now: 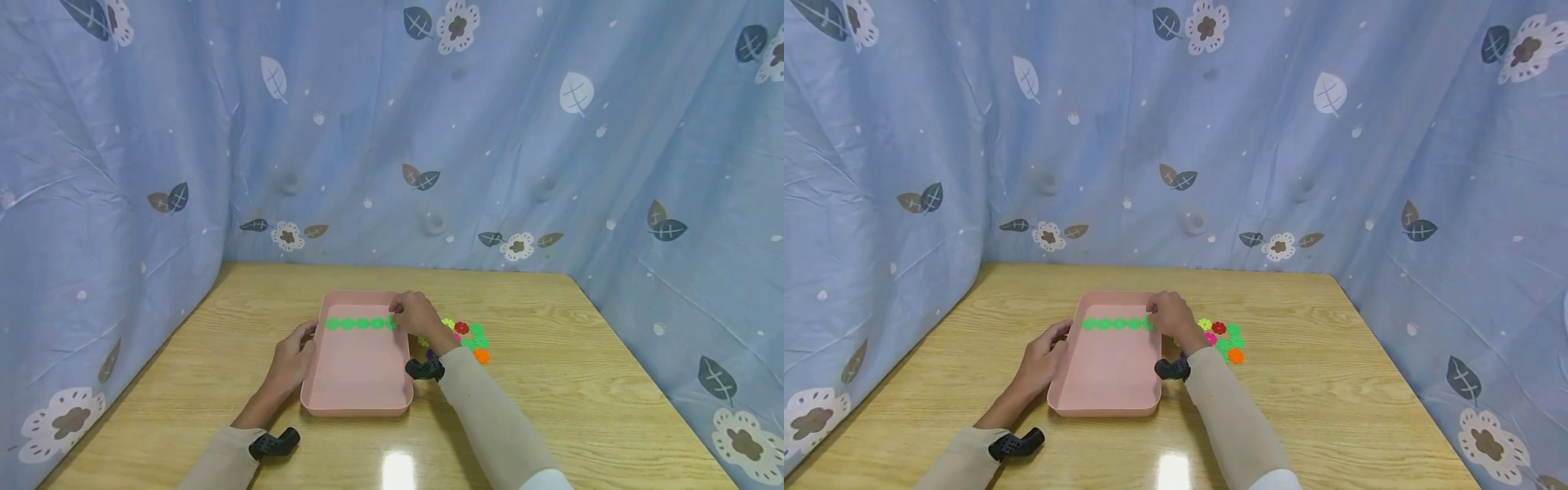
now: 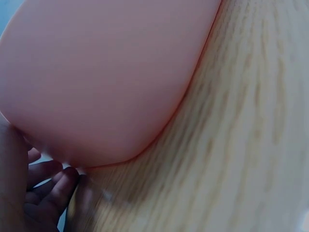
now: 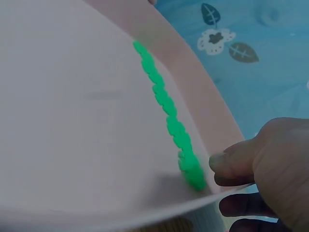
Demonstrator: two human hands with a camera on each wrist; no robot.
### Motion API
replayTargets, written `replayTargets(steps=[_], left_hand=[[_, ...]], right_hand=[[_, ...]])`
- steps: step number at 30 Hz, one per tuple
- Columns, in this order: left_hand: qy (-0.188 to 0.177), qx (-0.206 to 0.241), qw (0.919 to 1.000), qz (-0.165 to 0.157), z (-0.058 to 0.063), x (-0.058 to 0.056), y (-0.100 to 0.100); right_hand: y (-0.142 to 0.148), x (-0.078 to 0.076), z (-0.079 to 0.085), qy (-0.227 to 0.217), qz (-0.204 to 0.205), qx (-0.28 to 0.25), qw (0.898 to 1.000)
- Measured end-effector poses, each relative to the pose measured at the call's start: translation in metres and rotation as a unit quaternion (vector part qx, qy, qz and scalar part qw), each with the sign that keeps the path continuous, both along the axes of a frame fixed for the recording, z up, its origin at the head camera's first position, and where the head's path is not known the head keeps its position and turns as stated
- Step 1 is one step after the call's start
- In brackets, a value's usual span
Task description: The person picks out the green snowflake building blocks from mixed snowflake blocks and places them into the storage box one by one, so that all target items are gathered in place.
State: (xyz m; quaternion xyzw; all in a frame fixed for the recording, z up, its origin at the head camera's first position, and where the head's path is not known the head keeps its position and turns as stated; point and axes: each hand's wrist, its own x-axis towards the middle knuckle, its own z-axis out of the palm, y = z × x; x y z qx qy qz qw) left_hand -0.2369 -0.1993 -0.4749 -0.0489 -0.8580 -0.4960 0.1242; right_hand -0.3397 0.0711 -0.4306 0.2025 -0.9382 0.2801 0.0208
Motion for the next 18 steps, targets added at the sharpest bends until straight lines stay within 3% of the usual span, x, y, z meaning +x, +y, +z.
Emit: replayTargets(steps=[9,18], left_hand=[[-0.005,-0.001,1.0,0.005,0.0001,0.0026,-0.0004],[-0.001,0.002,1.0,-0.004,0.0004,0.0017,0.0002]], right_hand=[[-0.0027,0.0046,-0.0004,-0.005,0.003,0.006,1.0],[-0.0026,0.0019,0.0017,-0.007,0.018,0.047,0.999]])
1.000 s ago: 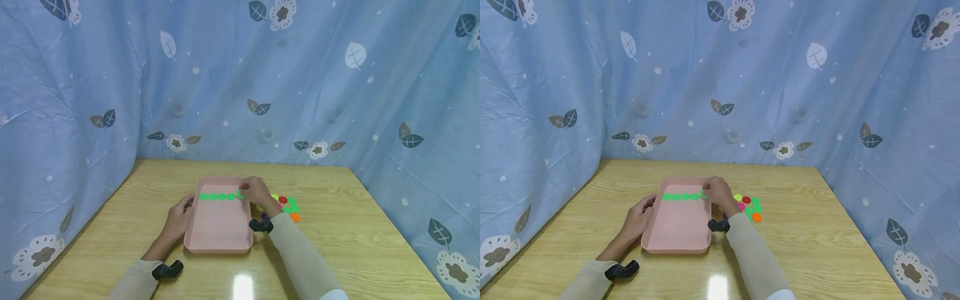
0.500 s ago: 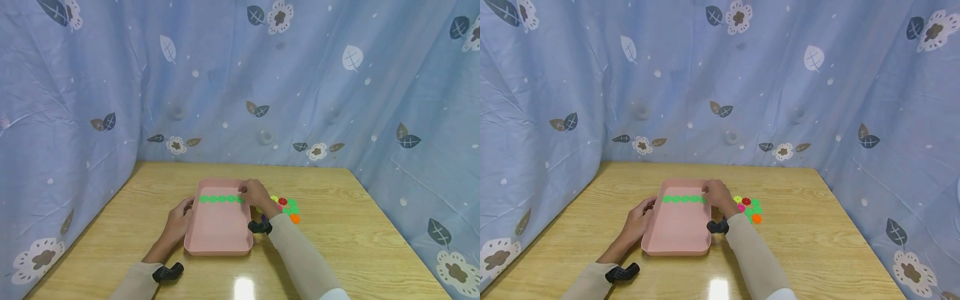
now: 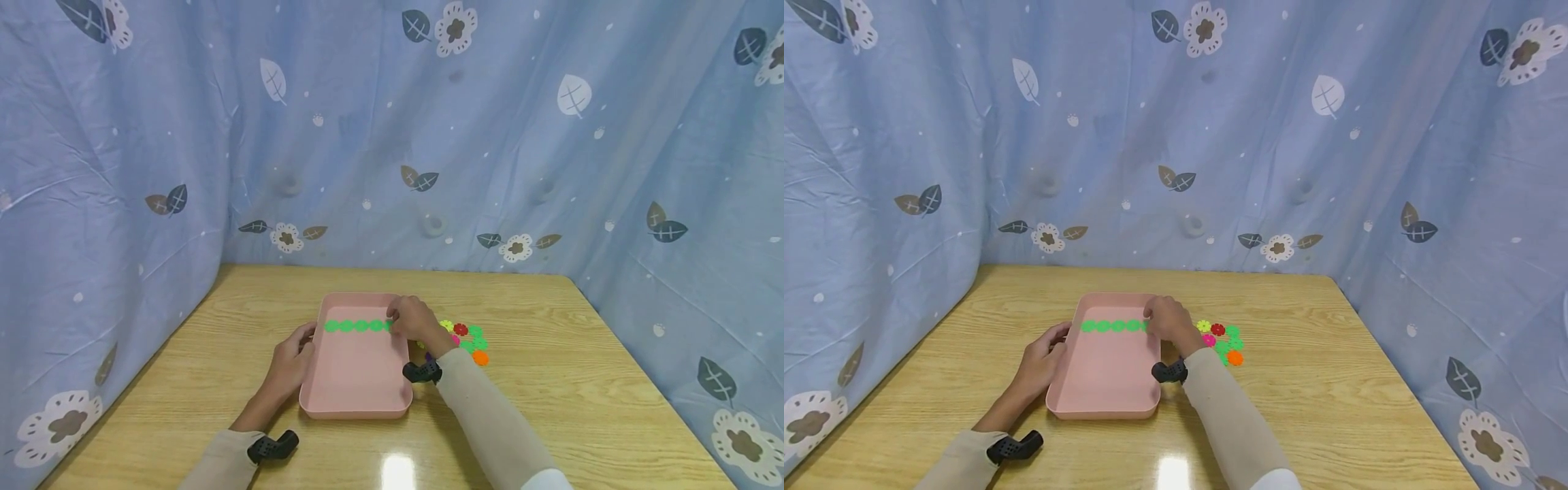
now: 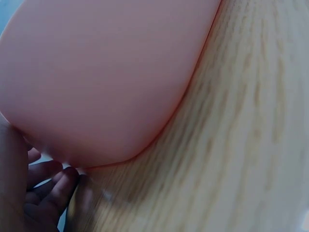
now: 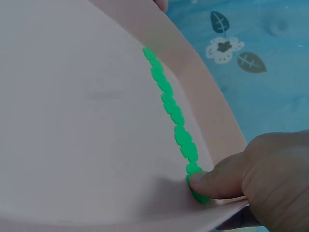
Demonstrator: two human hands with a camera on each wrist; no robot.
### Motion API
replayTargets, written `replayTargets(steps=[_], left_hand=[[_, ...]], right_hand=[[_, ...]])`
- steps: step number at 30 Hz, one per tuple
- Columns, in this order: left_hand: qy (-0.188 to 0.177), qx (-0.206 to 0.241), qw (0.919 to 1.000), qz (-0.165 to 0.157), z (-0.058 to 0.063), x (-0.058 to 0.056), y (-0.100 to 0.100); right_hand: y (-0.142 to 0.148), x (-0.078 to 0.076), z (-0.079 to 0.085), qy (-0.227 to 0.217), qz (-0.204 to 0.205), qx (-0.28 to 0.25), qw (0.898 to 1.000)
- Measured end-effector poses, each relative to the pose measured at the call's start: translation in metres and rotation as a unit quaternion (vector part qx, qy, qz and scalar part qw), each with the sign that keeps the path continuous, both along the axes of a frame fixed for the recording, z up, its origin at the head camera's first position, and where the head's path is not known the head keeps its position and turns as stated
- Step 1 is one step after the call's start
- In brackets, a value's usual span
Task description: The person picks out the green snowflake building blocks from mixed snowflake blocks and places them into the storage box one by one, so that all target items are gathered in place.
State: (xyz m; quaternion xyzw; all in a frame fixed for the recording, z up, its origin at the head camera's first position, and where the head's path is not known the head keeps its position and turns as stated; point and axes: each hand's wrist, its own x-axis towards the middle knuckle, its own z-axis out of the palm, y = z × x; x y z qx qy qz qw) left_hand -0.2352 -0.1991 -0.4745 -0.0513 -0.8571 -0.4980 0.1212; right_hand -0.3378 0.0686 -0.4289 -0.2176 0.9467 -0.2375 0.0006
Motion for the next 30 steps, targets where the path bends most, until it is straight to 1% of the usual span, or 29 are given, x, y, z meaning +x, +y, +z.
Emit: replayTargets(steps=[6,10,13,15,18,22,26,30], left_hand=[[0.0,0.002,1.0,0.002,-0.001,-0.001,-0.002],[0.0,0.002,1.0,0.003,-0.002,-0.002,-0.002],[-0.002,0.004,1.0,0.001,-0.003,-0.001,-0.001],[-0.003,0.004,1.0,0.001,-0.003,-0.001,-0.001],[0.001,0.003,1.0,0.003,-0.002,0.0,0.0],[0.0,0.005,1.0,0.001,-0.002,0.0,0.0],[-0.005,0.005,1.0,0.004,-0.002,0.001,0.0],[0.001,0.004,1.0,0.004,-0.001,0.0,0.001]], right_hand=[[-0.002,0.0,0.001,-0.005,0.002,-0.006,1.0],[0.001,0.005,0.001,0.002,0.001,-0.034,0.999],[0.005,0.011,0.0,0.005,-0.001,-0.074,0.997],[0.008,0.014,0.0,0.007,-0.004,-0.104,0.995],[0.012,0.019,0.001,0.0,-0.008,-0.156,0.988],[0.018,0.023,0.005,-0.005,-0.017,-0.204,0.979],[0.027,0.028,0.01,-0.004,-0.033,-0.228,0.973],[0.039,0.031,0.01,-0.002,-0.048,-0.239,0.97]])
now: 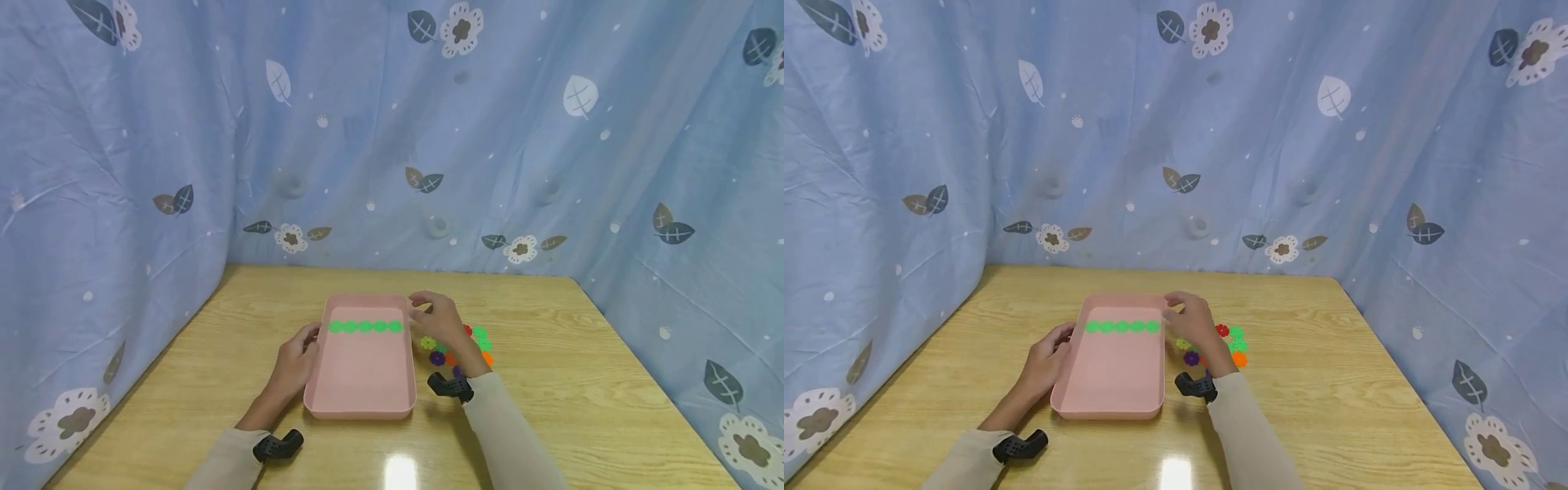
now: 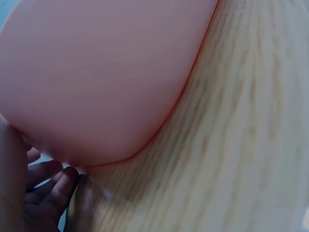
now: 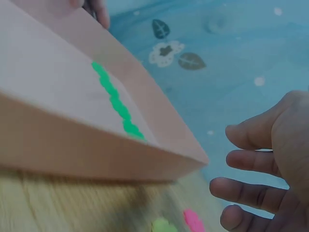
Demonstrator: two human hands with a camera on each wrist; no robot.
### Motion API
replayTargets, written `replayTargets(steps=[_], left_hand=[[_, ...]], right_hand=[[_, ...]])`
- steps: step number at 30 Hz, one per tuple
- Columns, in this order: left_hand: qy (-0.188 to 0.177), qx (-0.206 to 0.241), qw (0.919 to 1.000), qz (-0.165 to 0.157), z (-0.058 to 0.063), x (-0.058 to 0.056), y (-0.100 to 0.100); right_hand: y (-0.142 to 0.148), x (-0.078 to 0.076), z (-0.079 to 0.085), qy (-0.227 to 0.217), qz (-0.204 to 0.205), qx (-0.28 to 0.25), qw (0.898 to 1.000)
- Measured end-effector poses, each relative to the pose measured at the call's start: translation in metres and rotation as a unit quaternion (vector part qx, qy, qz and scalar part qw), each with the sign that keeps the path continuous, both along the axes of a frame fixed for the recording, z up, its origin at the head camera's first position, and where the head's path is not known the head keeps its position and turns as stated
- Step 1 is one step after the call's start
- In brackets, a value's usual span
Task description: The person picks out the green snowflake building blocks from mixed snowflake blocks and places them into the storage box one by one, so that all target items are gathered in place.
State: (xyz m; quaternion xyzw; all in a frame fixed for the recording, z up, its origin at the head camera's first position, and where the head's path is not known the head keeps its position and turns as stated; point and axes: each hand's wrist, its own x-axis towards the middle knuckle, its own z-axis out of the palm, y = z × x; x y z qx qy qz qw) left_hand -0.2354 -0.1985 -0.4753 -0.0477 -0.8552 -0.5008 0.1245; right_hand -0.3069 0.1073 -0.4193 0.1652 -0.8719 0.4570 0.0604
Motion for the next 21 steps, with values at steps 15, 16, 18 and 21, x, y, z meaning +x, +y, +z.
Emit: replayTargets(steps=[15,16,18,21], left_hand=[[-0.001,0.002,1.0,-0.003,0.0,-0.002,0.002],[-0.002,0.002,1.0,-0.003,0.0,-0.002,0.002],[0.0,-0.001,1.0,0.0,0.0,-0.002,0.002],[-0.003,0.0,1.0,0.004,-0.002,0.0,0.002]], right_hand=[[0.029,0.013,-0.007,-0.032,-0.046,-0.026,0.998],[0.03,0.013,-0.006,-0.033,-0.048,-0.021,0.998],[0.034,0.013,-0.005,-0.036,-0.047,-0.015,0.998],[0.038,0.012,-0.005,-0.043,-0.04,0.002,0.998]])
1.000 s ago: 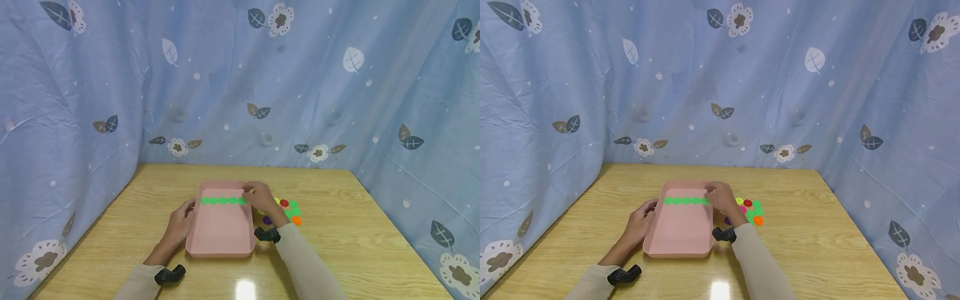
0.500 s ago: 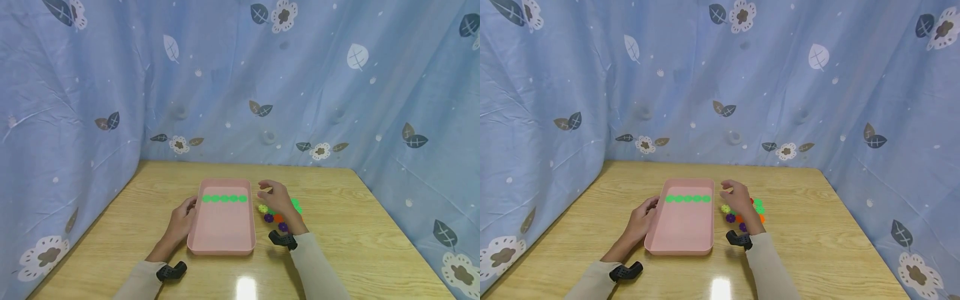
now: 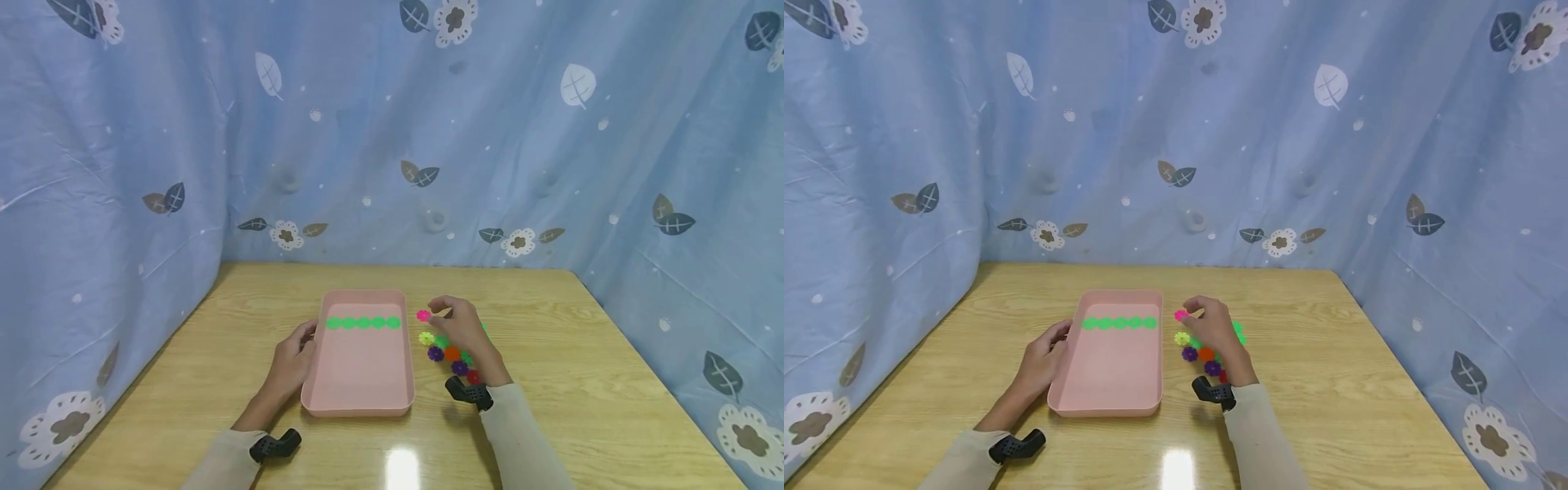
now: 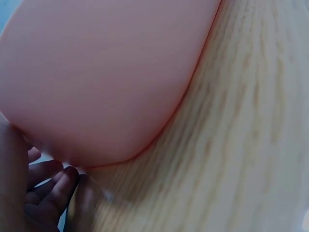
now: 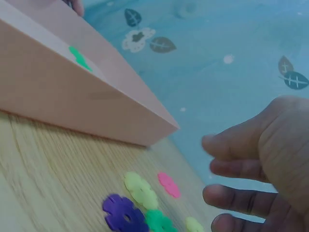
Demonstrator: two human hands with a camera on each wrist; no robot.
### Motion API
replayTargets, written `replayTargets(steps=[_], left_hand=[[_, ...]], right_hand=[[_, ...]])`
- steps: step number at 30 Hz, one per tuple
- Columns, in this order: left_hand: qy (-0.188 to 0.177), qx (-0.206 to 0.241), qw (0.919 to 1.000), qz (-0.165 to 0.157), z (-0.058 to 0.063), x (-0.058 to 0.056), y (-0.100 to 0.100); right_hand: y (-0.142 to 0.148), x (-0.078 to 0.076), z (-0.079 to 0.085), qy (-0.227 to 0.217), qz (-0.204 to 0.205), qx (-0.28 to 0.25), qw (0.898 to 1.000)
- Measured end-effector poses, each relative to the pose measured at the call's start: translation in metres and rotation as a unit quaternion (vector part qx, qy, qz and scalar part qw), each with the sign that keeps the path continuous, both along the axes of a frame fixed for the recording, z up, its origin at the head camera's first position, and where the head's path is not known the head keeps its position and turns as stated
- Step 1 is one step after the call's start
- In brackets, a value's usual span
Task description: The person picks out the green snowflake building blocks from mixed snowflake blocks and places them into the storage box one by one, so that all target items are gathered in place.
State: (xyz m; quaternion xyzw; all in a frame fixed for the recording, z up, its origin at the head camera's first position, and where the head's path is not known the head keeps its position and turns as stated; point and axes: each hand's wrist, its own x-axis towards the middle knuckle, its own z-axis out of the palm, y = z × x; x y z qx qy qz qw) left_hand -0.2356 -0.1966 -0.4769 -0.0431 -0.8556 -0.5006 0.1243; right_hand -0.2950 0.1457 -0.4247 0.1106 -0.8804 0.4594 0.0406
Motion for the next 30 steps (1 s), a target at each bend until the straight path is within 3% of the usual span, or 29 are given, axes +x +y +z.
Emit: replayTargets(steps=[6,11,30], left_hand=[[-0.007,-0.001,1.0,0.007,-0.002,0.004,-0.003],[-0.004,0.0,1.0,0.0,0.0,0.003,-0.003],[-0.006,0.0,1.0,-0.003,0.001,0.001,-0.001]], right_hand=[[0.008,-0.006,-0.004,-0.026,0.028,0.07,0.997],[0.016,-0.008,-0.009,-0.054,0.03,0.087,0.994],[0.019,-0.012,-0.018,-0.046,0.043,0.169,0.984]])
